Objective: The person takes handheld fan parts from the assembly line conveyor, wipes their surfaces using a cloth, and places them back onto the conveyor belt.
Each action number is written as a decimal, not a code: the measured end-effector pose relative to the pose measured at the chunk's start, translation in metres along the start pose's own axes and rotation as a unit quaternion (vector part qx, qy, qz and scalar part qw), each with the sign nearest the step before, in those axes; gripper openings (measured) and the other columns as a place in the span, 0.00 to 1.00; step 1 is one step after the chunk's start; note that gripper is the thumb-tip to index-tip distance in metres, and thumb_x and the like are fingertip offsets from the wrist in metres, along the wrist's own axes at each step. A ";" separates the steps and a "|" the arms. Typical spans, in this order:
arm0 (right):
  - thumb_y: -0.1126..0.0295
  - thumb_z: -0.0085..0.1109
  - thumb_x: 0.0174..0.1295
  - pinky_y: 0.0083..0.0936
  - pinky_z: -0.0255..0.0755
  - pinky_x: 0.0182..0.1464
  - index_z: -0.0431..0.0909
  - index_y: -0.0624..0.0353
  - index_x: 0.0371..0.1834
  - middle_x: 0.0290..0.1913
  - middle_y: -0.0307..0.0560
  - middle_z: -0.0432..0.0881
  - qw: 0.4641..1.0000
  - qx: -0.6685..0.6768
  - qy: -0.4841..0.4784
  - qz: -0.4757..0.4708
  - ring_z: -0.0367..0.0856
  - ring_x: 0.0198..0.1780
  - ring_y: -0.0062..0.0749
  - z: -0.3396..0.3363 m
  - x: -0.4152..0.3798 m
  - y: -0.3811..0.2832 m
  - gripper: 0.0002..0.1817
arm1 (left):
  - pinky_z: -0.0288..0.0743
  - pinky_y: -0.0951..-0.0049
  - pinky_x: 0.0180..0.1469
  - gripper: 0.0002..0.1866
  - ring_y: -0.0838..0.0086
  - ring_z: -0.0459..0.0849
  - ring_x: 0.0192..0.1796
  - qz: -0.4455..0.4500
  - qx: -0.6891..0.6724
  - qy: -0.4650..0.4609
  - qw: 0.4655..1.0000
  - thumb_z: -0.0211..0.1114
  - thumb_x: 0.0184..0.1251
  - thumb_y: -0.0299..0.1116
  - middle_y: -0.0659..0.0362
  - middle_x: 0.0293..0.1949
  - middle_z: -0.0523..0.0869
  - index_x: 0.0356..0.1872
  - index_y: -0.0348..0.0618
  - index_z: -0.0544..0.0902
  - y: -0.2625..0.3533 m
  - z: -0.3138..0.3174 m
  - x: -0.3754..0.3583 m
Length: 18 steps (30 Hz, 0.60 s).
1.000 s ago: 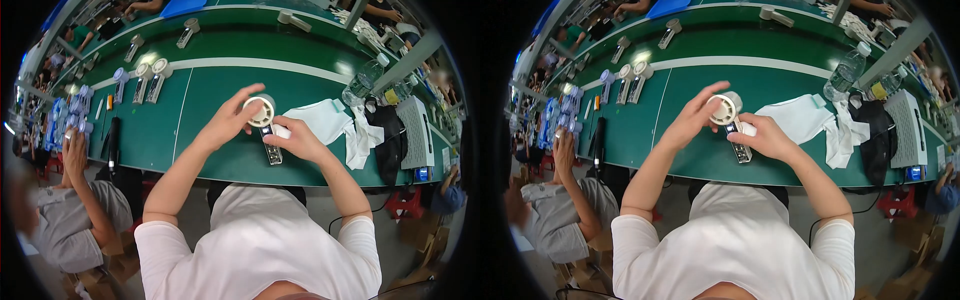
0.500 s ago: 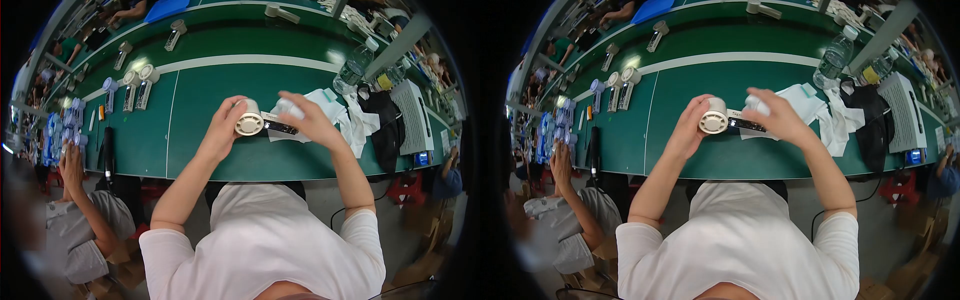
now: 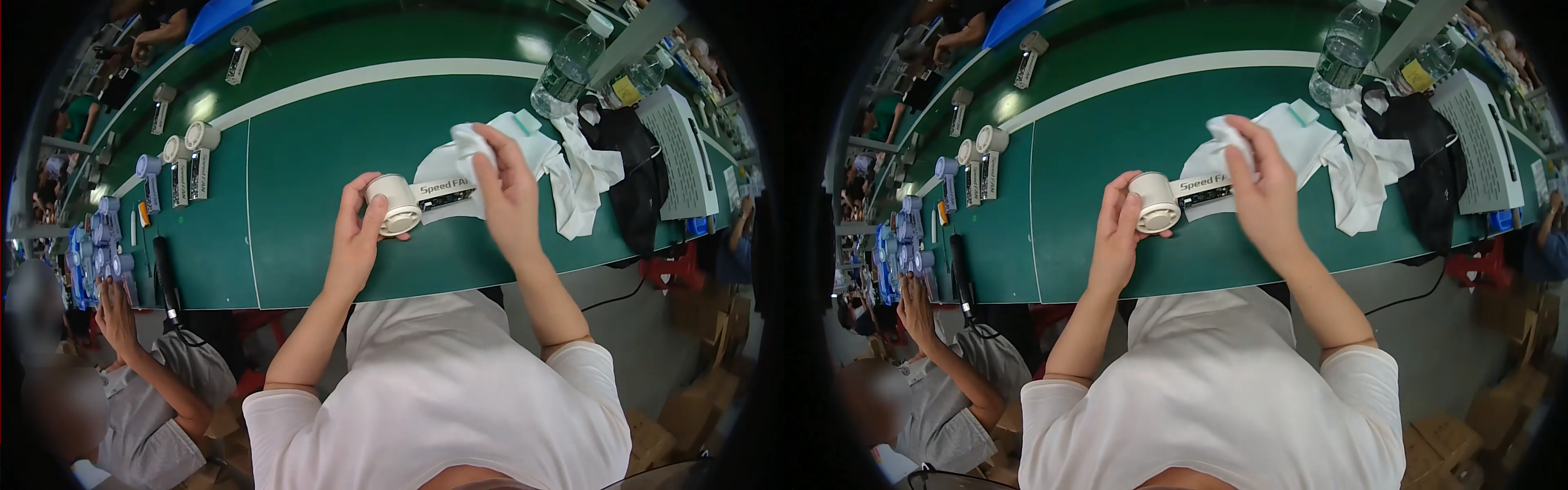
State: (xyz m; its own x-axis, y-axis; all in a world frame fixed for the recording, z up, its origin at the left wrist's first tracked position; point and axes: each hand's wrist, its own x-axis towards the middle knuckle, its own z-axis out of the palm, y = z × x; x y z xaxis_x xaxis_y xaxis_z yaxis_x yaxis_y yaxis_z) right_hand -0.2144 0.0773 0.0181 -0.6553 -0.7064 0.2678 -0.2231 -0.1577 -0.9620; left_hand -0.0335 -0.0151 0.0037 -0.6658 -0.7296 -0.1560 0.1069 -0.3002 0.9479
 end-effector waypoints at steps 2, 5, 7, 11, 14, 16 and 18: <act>0.79 0.51 0.69 0.24 0.71 0.56 0.75 0.63 0.61 0.57 0.53 0.80 0.994 -0.086 -0.027 -0.062 0.80 0.54 0.38 0.015 -0.011 -0.015 0.17 | 0.84 0.71 0.42 0.20 0.70 0.82 0.50 0.009 0.009 -0.003 1.000 0.53 0.78 0.35 0.52 0.57 0.73 0.65 0.40 0.65 -0.002 -0.002 -0.001; 0.82 0.53 0.61 0.42 0.63 0.69 0.72 0.64 0.64 0.64 0.55 0.75 0.937 -0.231 -0.203 -0.169 0.71 0.66 0.50 0.030 -0.034 -0.003 0.25 | 0.83 0.71 0.44 0.20 0.70 0.81 0.51 0.029 0.010 -0.010 0.999 0.54 0.77 0.33 0.52 0.58 0.73 0.65 0.39 0.64 -0.005 -0.001 -0.001; 0.87 0.49 0.58 0.45 0.55 0.74 0.69 0.61 0.68 0.69 0.54 0.71 0.924 -0.293 -0.201 -0.145 0.66 0.71 0.50 0.024 -0.039 -0.004 0.31 | 0.83 0.72 0.46 0.21 0.71 0.80 0.52 0.037 0.019 -0.007 0.999 0.56 0.74 0.28 0.52 0.57 0.73 0.65 0.38 0.64 -0.006 -0.003 -0.004; 0.90 0.47 0.53 0.48 0.53 0.76 0.66 0.62 0.68 0.70 0.56 0.69 0.875 -0.444 -0.146 -0.124 0.64 0.73 0.51 -0.011 -0.033 0.009 0.34 | 0.81 0.70 0.50 0.22 0.71 0.80 0.53 0.044 0.018 -0.018 0.999 0.57 0.72 0.25 0.52 0.58 0.73 0.65 0.38 0.64 -0.007 -0.002 -0.010; 0.90 0.48 0.56 0.47 0.55 0.75 0.65 0.62 0.70 0.71 0.55 0.68 0.888 -0.413 -0.147 -0.136 0.63 0.74 0.51 -0.002 -0.042 0.006 0.34 | 0.78 0.68 0.56 0.25 0.70 0.77 0.56 0.051 0.023 -0.030 0.998 0.60 0.69 0.22 0.52 0.61 0.71 0.65 0.39 0.65 -0.006 0.000 -0.013; 0.89 0.49 0.57 0.46 0.55 0.75 0.66 0.62 0.69 0.71 0.55 0.68 0.923 -0.283 -0.228 -0.130 0.63 0.74 0.51 0.012 -0.052 -0.012 0.33 | 0.74 0.68 0.61 0.26 0.70 0.74 0.60 0.077 0.064 -0.053 0.994 0.63 0.67 0.21 0.53 0.65 0.69 0.65 0.42 0.66 -0.006 -0.004 -0.014; 0.89 0.49 0.56 0.45 0.56 0.75 0.69 0.61 0.67 0.69 0.54 0.71 0.914 -0.320 -0.202 -0.146 0.65 0.73 0.50 0.000 -0.047 0.000 0.32 | 0.73 0.67 0.62 0.28 0.68 0.73 0.62 0.059 0.048 -0.069 0.995 0.65 0.65 0.21 0.52 0.66 0.69 0.65 0.43 0.66 -0.007 -0.009 -0.017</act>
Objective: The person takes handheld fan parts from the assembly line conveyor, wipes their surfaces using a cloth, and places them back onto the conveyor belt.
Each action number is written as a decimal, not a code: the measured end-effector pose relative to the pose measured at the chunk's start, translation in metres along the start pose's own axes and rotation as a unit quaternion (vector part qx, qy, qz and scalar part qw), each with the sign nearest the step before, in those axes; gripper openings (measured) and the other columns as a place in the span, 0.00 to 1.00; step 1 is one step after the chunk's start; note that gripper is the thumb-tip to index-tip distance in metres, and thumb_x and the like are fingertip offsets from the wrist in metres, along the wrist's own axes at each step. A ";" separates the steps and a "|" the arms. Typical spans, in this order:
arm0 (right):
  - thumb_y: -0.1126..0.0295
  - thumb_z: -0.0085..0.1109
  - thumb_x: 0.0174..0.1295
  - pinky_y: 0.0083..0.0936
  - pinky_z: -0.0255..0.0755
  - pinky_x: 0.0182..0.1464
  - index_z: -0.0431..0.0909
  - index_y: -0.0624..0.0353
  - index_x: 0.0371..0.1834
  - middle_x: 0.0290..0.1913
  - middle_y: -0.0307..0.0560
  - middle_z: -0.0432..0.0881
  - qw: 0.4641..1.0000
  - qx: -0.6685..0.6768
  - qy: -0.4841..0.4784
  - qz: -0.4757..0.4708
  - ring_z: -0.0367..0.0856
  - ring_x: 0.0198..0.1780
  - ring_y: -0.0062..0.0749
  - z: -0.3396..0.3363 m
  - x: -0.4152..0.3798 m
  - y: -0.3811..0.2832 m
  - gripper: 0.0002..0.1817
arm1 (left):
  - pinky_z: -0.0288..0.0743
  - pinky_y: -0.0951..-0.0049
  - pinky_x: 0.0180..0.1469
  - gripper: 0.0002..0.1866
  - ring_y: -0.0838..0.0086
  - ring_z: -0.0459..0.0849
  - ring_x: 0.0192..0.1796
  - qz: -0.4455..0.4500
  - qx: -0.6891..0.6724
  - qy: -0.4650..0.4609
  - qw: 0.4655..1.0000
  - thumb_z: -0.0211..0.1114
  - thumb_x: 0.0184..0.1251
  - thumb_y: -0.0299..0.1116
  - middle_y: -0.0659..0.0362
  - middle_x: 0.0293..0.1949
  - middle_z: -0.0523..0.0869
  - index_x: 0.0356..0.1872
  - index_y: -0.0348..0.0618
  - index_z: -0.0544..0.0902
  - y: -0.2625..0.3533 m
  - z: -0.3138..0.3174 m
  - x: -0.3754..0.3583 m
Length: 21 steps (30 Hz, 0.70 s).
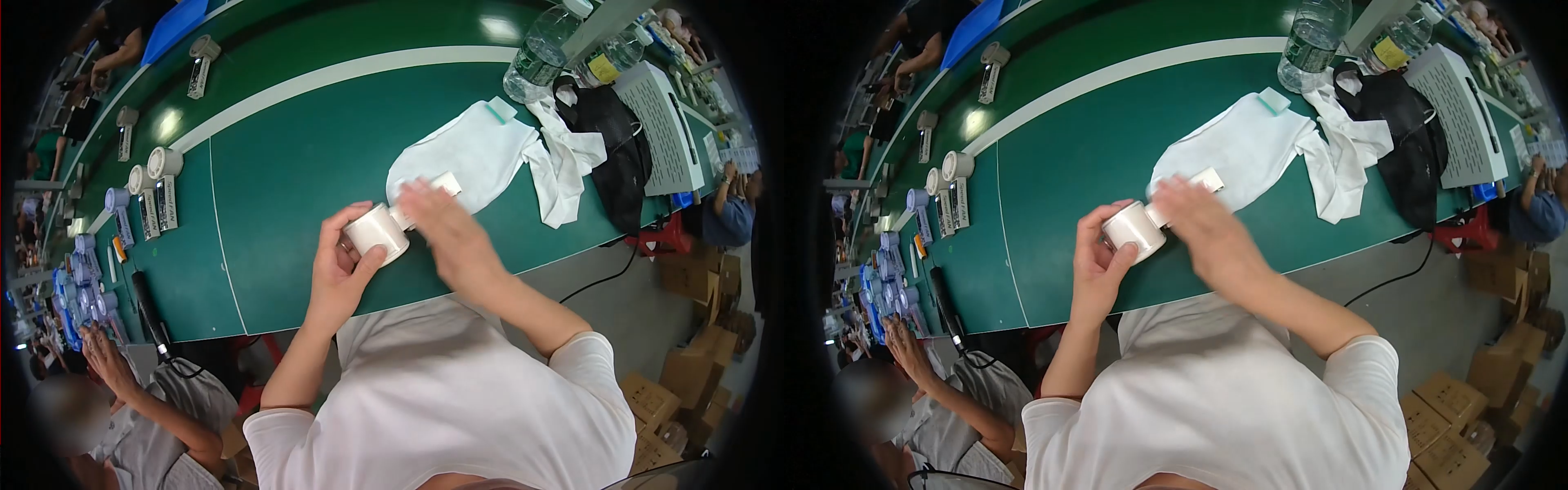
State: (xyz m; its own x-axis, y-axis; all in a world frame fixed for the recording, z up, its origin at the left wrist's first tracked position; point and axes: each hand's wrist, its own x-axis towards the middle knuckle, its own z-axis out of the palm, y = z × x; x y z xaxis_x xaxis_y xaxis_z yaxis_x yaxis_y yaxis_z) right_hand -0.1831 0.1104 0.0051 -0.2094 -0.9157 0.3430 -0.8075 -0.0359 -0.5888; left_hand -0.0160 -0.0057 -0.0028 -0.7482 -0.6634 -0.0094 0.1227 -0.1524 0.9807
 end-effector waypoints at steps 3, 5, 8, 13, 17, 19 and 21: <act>0.90 0.48 0.54 0.46 0.56 0.75 0.71 0.61 0.65 0.67 0.52 0.74 0.997 -0.058 0.033 0.042 0.67 0.72 0.49 -0.015 0.002 0.022 0.32 | 0.71 0.63 0.63 0.31 0.62 0.72 0.65 0.058 0.133 -0.069 0.987 0.68 0.62 0.21 0.50 0.67 0.67 0.65 0.43 0.66 0.003 -0.009 -0.003; 0.90 0.48 0.54 0.47 0.57 0.74 0.72 0.61 0.65 0.68 0.50 0.73 1.000 -0.016 0.000 0.015 0.67 0.72 0.49 -0.023 -0.002 0.018 0.31 | 0.71 0.61 0.64 0.32 0.58 0.72 0.66 0.127 0.280 -0.126 0.943 0.70 0.60 0.22 0.48 0.68 0.65 0.65 0.43 0.67 0.005 -0.007 -0.004; 0.87 0.52 0.56 0.48 0.57 0.74 0.71 0.60 0.65 0.66 0.51 0.75 0.996 0.068 -0.046 -0.038 0.69 0.71 0.47 -0.014 -0.010 -0.003 0.30 | 0.70 0.55 0.65 0.39 0.51 0.70 0.68 0.204 0.346 -0.134 0.906 0.74 0.54 0.23 0.44 0.71 0.58 0.68 0.44 0.64 0.008 0.002 -0.007; 0.86 0.51 0.57 0.48 0.56 0.74 0.70 0.60 0.66 0.66 0.50 0.75 0.997 0.024 -0.048 -0.054 0.69 0.71 0.46 -0.011 -0.017 0.006 0.29 | 0.71 0.59 0.65 0.42 0.50 0.70 0.67 0.103 0.380 -0.116 0.912 0.74 0.53 0.22 0.46 0.68 0.62 0.70 0.40 0.61 -0.001 0.003 -0.019; 0.86 0.51 0.54 0.46 0.58 0.74 0.73 0.61 0.63 0.65 0.50 0.76 0.997 -0.075 -0.002 -0.031 0.70 0.70 0.44 -0.028 -0.012 0.032 0.29 | 0.69 0.59 0.65 0.43 0.50 0.70 0.66 0.113 0.361 -0.085 0.922 0.76 0.50 0.24 0.47 0.65 0.67 0.69 0.41 0.64 -0.005 0.009 -0.023; 0.87 0.52 0.52 0.47 0.58 0.74 0.74 0.62 0.62 0.64 0.50 0.77 0.998 -0.050 -0.008 -0.041 0.71 0.69 0.45 -0.028 -0.013 0.027 0.29 | 0.73 0.59 0.62 0.39 0.49 0.72 0.64 0.134 0.343 -0.081 0.926 0.73 0.50 0.20 0.47 0.61 0.70 0.66 0.42 0.68 -0.008 0.013 -0.027; 0.87 0.54 0.52 0.49 0.59 0.73 0.76 0.61 0.61 0.61 0.50 0.78 0.996 0.048 -0.020 -0.066 0.73 0.68 0.45 -0.015 -0.021 0.009 0.28 | 0.73 0.57 0.62 0.35 0.50 0.73 0.63 0.263 0.425 -0.114 0.858 0.70 0.49 0.17 0.48 0.60 0.71 0.63 0.43 0.73 -0.018 0.009 -0.023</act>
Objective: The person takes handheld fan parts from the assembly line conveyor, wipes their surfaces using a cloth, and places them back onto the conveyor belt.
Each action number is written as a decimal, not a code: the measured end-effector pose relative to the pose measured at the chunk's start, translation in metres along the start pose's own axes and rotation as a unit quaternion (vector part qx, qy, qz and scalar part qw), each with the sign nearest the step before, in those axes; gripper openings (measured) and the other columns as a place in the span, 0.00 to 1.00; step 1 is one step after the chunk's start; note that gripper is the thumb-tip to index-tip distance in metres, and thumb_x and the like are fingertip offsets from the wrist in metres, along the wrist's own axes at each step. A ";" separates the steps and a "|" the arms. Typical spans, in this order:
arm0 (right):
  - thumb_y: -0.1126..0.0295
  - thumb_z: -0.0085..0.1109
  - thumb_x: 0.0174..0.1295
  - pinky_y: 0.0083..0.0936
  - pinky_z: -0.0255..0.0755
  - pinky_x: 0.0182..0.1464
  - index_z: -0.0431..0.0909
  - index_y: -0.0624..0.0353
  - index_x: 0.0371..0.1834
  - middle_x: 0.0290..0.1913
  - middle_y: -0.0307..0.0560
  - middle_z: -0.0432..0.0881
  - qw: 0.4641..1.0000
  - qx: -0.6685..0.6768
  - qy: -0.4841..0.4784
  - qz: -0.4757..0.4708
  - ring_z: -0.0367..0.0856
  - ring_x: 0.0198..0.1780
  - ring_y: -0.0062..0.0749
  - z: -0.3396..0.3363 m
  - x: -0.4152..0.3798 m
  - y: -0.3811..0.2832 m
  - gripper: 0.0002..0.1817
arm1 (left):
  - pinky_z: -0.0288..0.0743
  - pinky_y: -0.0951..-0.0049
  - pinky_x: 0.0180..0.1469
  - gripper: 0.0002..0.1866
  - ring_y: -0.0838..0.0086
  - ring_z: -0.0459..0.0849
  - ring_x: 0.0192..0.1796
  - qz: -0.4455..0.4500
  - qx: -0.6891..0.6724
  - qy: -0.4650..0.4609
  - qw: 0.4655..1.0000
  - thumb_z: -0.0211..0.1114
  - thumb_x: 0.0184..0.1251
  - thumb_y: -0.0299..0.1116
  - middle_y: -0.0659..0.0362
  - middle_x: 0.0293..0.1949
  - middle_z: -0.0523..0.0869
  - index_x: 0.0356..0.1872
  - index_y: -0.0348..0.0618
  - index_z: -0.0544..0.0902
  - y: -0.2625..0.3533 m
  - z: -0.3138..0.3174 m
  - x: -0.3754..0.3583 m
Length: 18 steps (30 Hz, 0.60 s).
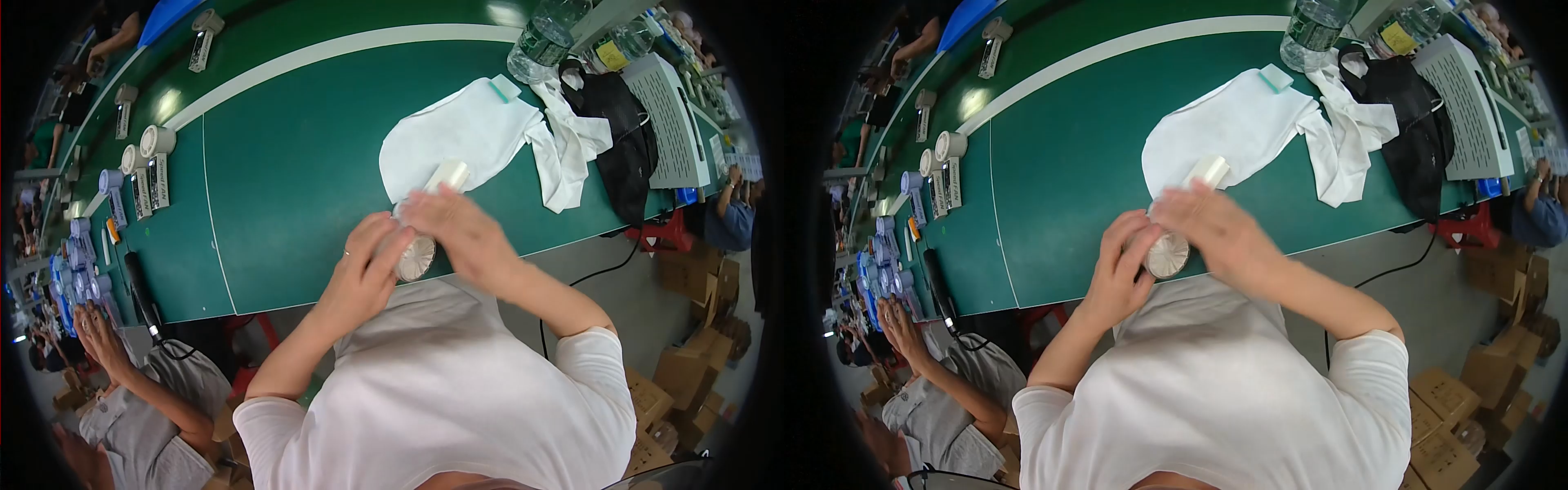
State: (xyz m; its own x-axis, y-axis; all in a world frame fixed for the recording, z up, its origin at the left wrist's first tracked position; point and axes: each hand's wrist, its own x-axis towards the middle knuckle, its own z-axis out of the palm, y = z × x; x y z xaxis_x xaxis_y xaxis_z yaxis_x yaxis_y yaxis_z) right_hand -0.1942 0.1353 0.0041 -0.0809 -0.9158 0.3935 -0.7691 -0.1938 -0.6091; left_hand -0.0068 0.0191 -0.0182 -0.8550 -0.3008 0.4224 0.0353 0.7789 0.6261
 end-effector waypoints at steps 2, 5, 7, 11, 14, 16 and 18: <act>0.84 0.55 0.55 0.50 0.58 0.74 0.76 0.60 0.61 0.61 0.49 0.78 1.000 0.013 -0.008 -0.024 0.72 0.68 0.43 0.003 0.002 -0.013 0.26 | 0.76 0.57 0.61 0.32 0.51 0.73 0.64 0.052 0.039 0.015 0.998 0.69 0.50 0.17 0.50 0.60 0.71 0.61 0.45 0.76 -0.008 -0.004 -0.001; 0.83 0.53 0.55 0.51 0.56 0.75 0.75 0.60 0.61 0.63 0.48 0.77 0.994 -0.047 -0.050 -0.090 0.70 0.70 0.41 -0.013 0.020 -0.009 0.26 | 0.80 0.60 0.59 0.32 0.53 0.73 0.64 0.146 0.129 0.042 0.980 0.70 0.51 0.18 0.53 0.60 0.71 0.61 0.47 0.76 -0.014 -0.018 0.003; 0.87 0.49 0.55 0.50 0.57 0.73 0.76 0.58 0.60 0.62 0.48 0.79 0.991 -0.124 0.007 -0.050 0.74 0.68 0.42 -0.019 0.035 0.013 0.27 | 0.83 0.62 0.56 0.29 0.56 0.73 0.64 0.165 0.195 0.004 0.967 0.71 0.52 0.20 0.55 0.58 0.72 0.59 0.49 0.78 -0.014 -0.032 0.008; 0.85 0.48 0.66 0.26 0.75 0.58 0.79 0.62 0.54 0.52 0.51 0.84 0.997 -0.010 0.072 0.016 0.84 0.54 0.40 -0.023 0.047 0.047 0.16 | 0.84 0.62 0.57 0.27 0.60 0.73 0.64 0.198 0.245 0.023 0.949 0.72 0.53 0.22 0.56 0.57 0.71 0.55 0.55 0.79 -0.020 -0.041 0.002; 0.79 0.51 0.69 0.24 0.76 0.50 0.78 0.63 0.55 0.47 0.48 0.85 0.963 0.173 0.004 0.207 0.83 0.47 0.29 -0.016 0.050 0.037 0.14 | 0.85 0.62 0.57 0.27 0.61 0.73 0.64 0.223 0.265 0.074 0.935 0.72 0.53 0.21 0.57 0.58 0.70 0.55 0.56 0.80 -0.020 -0.047 0.004; 0.72 0.50 0.74 0.18 0.72 0.52 0.76 0.63 0.59 0.48 0.40 0.83 0.942 0.255 0.016 0.217 0.79 0.48 0.21 -0.008 0.055 0.038 0.14 | 0.84 0.63 0.58 0.27 0.61 0.73 0.64 0.218 0.280 0.086 0.931 0.71 0.53 0.21 0.57 0.58 0.70 0.55 0.56 0.80 -0.021 -0.050 0.005; 0.71 0.49 0.74 0.18 0.71 0.55 0.76 0.63 0.60 0.51 0.41 0.82 0.812 0.470 0.104 0.329 0.79 0.52 0.23 -0.008 0.063 0.040 0.15 | 0.84 0.63 0.58 0.26 0.61 0.73 0.64 0.215 0.293 0.099 0.926 0.71 0.54 0.20 0.57 0.59 0.70 0.55 0.57 0.80 -0.023 -0.054 0.005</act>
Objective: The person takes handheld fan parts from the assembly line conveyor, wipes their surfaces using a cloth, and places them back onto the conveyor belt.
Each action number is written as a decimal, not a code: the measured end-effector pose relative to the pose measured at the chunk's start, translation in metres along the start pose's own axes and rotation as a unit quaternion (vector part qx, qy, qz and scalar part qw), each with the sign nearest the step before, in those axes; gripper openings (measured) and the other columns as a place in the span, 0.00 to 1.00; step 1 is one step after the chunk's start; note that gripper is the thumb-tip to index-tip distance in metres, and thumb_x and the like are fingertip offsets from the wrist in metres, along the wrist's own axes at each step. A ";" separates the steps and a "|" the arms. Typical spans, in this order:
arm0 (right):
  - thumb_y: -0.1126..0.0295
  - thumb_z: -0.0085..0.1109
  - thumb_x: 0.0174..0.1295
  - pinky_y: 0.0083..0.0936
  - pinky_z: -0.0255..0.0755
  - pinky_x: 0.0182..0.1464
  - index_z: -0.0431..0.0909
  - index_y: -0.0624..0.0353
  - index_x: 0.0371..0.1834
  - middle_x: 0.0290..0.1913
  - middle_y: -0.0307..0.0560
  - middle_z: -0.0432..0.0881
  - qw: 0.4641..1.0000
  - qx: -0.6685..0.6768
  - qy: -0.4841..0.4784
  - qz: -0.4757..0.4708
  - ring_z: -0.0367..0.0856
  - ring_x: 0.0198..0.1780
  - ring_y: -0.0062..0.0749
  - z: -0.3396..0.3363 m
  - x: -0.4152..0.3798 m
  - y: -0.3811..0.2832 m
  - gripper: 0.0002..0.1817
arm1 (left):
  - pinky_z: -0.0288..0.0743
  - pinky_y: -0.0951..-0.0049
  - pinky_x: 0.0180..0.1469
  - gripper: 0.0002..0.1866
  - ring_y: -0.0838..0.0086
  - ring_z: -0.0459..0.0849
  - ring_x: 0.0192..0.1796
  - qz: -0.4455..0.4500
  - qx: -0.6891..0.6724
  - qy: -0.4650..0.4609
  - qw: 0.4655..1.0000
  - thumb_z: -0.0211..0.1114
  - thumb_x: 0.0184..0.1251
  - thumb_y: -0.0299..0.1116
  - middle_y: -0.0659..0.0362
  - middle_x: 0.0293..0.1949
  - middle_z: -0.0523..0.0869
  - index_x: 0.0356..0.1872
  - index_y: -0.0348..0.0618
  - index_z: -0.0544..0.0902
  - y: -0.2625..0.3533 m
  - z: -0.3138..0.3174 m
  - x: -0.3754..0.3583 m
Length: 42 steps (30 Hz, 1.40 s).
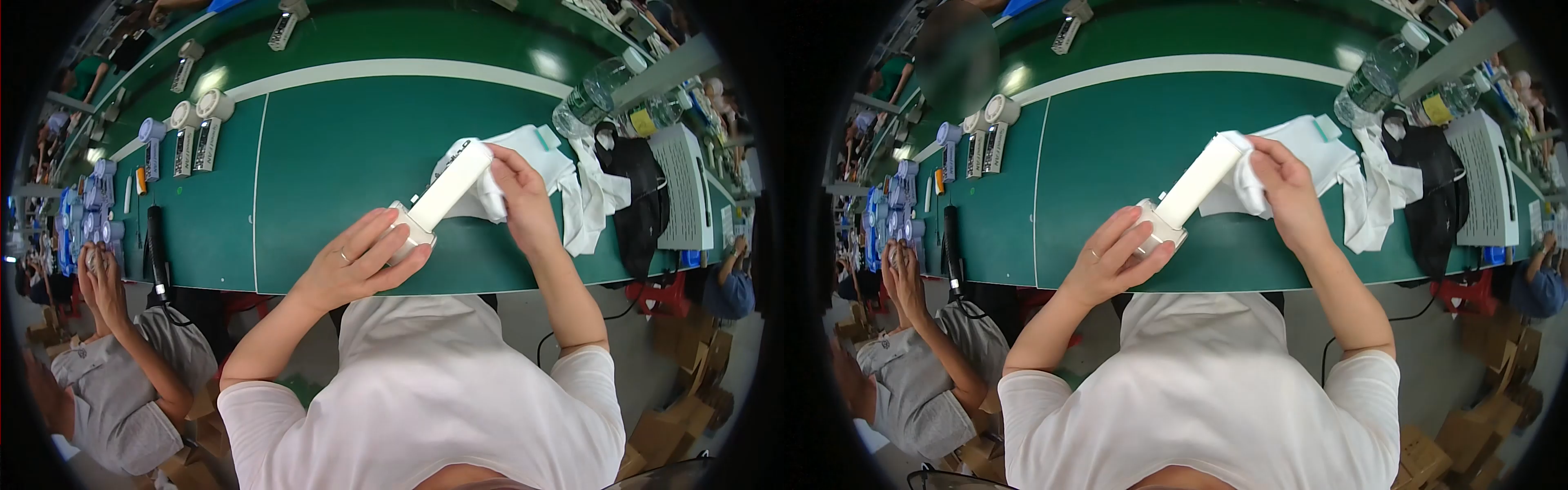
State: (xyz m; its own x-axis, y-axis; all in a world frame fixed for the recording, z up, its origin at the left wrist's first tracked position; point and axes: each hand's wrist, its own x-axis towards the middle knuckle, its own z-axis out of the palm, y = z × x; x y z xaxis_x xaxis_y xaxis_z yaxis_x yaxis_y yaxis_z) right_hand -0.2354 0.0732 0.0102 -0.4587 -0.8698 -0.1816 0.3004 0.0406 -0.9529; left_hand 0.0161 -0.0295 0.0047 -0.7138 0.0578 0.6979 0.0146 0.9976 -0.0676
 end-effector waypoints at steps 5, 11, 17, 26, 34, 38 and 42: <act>0.73 0.46 0.74 0.25 0.69 0.62 0.70 0.65 0.64 0.59 0.51 0.79 0.964 -0.117 0.069 -0.231 0.79 0.58 0.33 0.022 -0.019 -0.018 0.18 | 0.81 0.63 0.60 0.29 0.58 0.73 0.64 -0.057 -0.048 -0.023 0.997 0.69 0.53 0.18 0.56 0.58 0.73 0.58 0.55 0.79 -0.001 -0.007 -0.002; 0.82 0.50 0.60 0.53 0.60 0.70 0.73 0.65 0.61 0.54 0.58 0.78 0.725 -0.523 -0.271 -0.357 0.76 0.57 0.53 0.050 -0.049 -0.039 0.23 | 0.61 0.59 0.71 0.39 0.54 0.64 0.70 -0.271 -0.518 -0.081 0.807 0.72 0.53 0.24 0.49 0.66 0.67 0.69 0.43 0.68 0.009 -0.039 0.015; 0.74 0.57 0.61 0.31 0.72 0.44 0.72 0.67 0.59 0.47 0.58 0.79 0.770 -0.454 -0.397 -0.211 0.78 0.42 0.46 0.057 -0.048 -0.065 0.22 | 0.66 0.62 0.64 0.39 0.58 0.68 0.65 -0.318 -0.541 -0.091 0.773 0.73 0.58 0.32 0.53 0.63 0.67 0.70 0.44 0.64 0.015 -0.055 -0.006; 0.68 0.69 0.58 0.29 0.74 0.36 0.72 0.66 0.52 0.35 0.53 0.84 0.774 -0.470 -0.400 -0.139 0.82 0.33 0.36 0.089 -0.035 -0.032 0.23 | 0.72 0.69 0.54 0.34 0.65 0.73 0.57 -0.401 -0.574 -0.006 0.714 0.68 0.64 0.37 0.53 0.57 0.70 0.69 0.43 0.65 0.028 -0.053 -0.032; 0.63 0.65 0.64 0.26 0.76 0.41 0.67 0.68 0.60 0.42 0.53 0.84 0.793 -0.486 -0.365 -0.045 0.83 0.39 0.34 0.111 -0.043 -0.033 0.27 | 0.73 0.66 0.53 0.28 0.61 0.76 0.53 -0.433 -0.495 0.055 0.751 0.64 0.66 0.40 0.49 0.54 0.73 0.62 0.40 0.65 0.030 -0.052 -0.022; 0.70 0.56 0.68 0.27 0.69 0.59 0.60 0.70 0.70 0.60 0.53 0.76 0.841 -0.299 -0.446 0.073 0.76 0.57 0.32 0.082 -0.027 -0.036 0.30 | 0.72 0.66 0.53 0.27 0.63 0.77 0.52 -0.459 -0.524 0.050 0.716 0.64 0.68 0.39 0.50 0.53 0.75 0.63 0.41 0.65 0.019 -0.057 -0.027; 0.71 0.61 0.64 0.24 0.75 0.48 0.67 0.64 0.67 0.46 0.46 0.84 0.827 -0.330 -0.448 0.080 0.81 0.46 0.24 0.067 -0.015 -0.020 0.28 | 0.72 0.67 0.53 0.27 0.65 0.78 0.52 -0.460 -0.531 0.020 0.711 0.64 0.67 0.37 0.52 0.52 0.77 0.63 0.42 0.66 0.014 -0.058 -0.020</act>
State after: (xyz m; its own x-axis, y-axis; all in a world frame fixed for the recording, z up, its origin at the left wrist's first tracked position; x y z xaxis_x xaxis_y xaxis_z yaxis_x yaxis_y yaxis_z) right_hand -0.1782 0.0529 0.0479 0.4358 -0.8303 -0.3474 -0.3606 0.1926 -0.9126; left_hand 0.0712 -0.0149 0.0311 -0.7425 -0.6590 0.1198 0.0899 0.0793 0.9928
